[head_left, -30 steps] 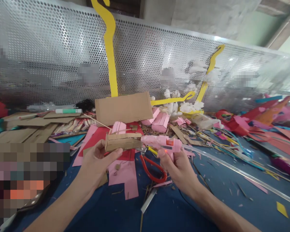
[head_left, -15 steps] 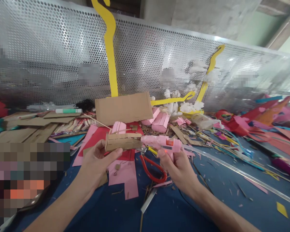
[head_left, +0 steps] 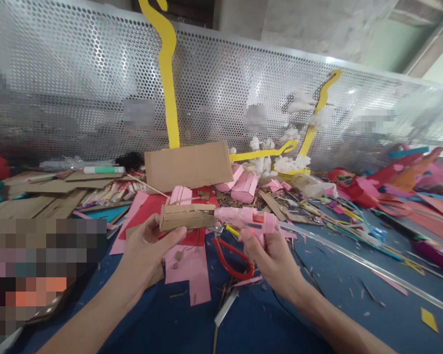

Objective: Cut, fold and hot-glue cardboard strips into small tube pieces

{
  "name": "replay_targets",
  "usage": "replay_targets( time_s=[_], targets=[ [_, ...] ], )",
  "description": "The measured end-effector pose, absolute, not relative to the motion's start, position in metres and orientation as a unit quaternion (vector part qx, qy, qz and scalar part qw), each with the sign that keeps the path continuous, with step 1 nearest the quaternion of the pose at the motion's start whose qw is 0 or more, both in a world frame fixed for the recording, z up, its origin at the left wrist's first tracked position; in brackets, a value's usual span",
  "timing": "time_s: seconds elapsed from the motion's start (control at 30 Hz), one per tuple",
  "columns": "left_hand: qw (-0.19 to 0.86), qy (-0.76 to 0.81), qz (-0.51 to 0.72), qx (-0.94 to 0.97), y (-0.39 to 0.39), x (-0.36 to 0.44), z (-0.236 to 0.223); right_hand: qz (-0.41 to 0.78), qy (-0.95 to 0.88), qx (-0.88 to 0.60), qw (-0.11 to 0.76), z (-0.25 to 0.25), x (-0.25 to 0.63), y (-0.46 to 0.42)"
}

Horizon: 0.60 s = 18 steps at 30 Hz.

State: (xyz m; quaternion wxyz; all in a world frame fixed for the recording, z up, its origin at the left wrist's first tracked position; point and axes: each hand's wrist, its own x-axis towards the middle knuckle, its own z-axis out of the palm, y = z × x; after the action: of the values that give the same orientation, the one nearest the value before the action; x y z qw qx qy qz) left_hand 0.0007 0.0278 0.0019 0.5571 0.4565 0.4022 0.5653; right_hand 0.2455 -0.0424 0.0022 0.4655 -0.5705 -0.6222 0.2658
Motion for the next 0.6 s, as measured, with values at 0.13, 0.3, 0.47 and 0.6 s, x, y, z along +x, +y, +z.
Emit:
replay_targets(
  time_s=[0.13,0.3,0.47,0.6],
  targets=[
    [0.56,0.403,0.567,0.45,0.0291,0.0006,0.0013,0.271,-0.62,-0.565,0.472,0.0031,0.2444,-0.0431],
    [0.566,0.408,0.556,0.452,0.0278,-0.0003,0.0025,0.265,-0.621,-0.565,0.475,0.0051,0.2437,-0.0429],
    [0.551,0.411,0.567,0.455,0.0284,-0.0004,-0.0014,0.261,-0.621,-0.564,0.477,0.0059,0.2436,-0.0433],
    [0.552,0.409,0.558,0.465,0.0255,0.0,0.0005,0.258,-0.624,-0.562,0.477,0.0048,0.2441,-0.0442]
  ],
)
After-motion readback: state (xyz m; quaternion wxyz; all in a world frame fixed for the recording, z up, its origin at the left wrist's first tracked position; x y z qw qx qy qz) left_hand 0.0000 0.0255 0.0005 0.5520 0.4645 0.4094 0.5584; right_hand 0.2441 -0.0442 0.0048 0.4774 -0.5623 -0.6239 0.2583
